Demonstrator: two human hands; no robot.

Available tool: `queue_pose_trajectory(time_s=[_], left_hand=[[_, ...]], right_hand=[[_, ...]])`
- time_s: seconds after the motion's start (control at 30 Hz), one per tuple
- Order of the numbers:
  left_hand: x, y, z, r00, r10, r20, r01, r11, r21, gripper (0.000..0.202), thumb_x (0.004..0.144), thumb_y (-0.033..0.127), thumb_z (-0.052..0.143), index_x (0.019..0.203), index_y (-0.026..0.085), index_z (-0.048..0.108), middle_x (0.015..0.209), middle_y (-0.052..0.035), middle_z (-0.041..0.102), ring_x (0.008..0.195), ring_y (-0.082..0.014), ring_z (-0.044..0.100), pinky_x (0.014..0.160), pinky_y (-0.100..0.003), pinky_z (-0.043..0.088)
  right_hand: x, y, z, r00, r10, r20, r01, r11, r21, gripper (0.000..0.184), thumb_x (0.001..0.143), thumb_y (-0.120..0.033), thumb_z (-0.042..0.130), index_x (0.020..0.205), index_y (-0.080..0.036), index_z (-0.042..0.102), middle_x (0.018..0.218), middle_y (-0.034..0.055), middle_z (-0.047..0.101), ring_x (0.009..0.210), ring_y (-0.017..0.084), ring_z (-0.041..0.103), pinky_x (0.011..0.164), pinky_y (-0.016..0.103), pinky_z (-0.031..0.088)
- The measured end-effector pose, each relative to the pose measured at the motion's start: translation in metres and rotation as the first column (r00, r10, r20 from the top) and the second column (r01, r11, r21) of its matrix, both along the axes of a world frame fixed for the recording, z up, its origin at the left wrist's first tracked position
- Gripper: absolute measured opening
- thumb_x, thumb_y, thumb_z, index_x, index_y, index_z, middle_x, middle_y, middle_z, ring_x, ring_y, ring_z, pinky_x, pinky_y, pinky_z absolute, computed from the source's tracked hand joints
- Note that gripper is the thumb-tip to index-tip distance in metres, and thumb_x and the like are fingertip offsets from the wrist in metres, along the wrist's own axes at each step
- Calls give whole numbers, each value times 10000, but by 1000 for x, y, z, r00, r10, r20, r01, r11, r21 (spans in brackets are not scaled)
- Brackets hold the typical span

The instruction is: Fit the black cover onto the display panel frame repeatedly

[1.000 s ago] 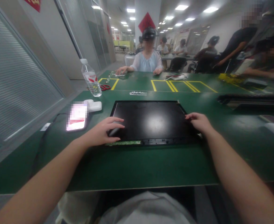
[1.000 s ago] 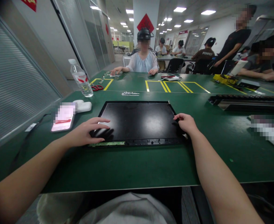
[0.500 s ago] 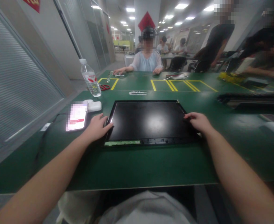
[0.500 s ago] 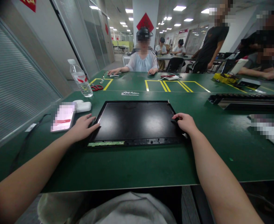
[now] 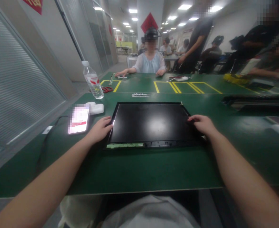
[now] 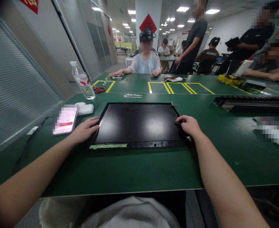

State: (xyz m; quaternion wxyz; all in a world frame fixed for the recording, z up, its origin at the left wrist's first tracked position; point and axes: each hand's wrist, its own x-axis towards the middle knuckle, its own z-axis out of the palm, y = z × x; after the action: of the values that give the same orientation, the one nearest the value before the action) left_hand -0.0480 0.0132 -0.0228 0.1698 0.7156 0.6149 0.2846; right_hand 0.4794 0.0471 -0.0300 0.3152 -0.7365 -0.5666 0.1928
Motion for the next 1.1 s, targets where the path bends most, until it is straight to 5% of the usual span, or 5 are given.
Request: queue_pose_trajectory(time_s=[0.17, 0.3, 0.43, 0.93, 1.1], left_hand=[[19, -14, 17, 860, 276, 429, -206, 957, -203, 409, 816, 301, 751, 1212, 257, 847, 1103, -87, 855, 1027, -337, 795, 871, -437, 655], [41, -25, 34, 589, 425, 687, -164, 896, -414, 496, 830, 111, 708, 1313, 188, 790, 804, -61, 826, 588, -198, 737, 534, -263, 599], [51, -28, 43, 445, 494, 747, -168, 866, -472, 506, 879, 34, 646, 1356, 161, 756, 690, -29, 785, 492, -167, 695, 464, -226, 564], [49, -26, 36, 387, 445, 808, -97, 891, -444, 949, 861, 52, 772, 1695, 276, 380, 777, -6, 805, 439, -167, 690, 446, -243, 571], [45, -25, 36, 387, 424, 819, -40, 895, -444, 784, 857, 84, 800, 1588, 218, 552, 750, -23, 802, 489, -187, 725, 469, -255, 594]], right_hand=[[3, 3, -4, 1000, 6, 1, -6, 1000, 21, 395, 617, -31, 598, 863, -226, 837, 821, 26, 776, 756, 190, 651, 723, 279, 489], [3, 5, -4, 1000, -3, 7, 3, 1000, 5, 353, 651, -50, 616, 862, -232, 833, 840, 29, 777, 797, 198, 668, 779, 295, 505], [2, 4, -3, 1000, -6, -2, 6, 1000, 4, 324, 668, -66, 639, 869, -231, 833, 828, 29, 772, 791, 197, 671, 798, 300, 514], [5, 6, -6, 1000, 6, 18, -7, 999, 44, 309, 660, -75, 645, 840, -239, 833, 790, 19, 768, 769, 196, 673, 759, 295, 515], [4, 5, -4, 999, 2, 36, -3, 1000, 22, 324, 686, -62, 635, 864, -241, 839, 816, 22, 774, 771, 196, 672, 768, 301, 509]])
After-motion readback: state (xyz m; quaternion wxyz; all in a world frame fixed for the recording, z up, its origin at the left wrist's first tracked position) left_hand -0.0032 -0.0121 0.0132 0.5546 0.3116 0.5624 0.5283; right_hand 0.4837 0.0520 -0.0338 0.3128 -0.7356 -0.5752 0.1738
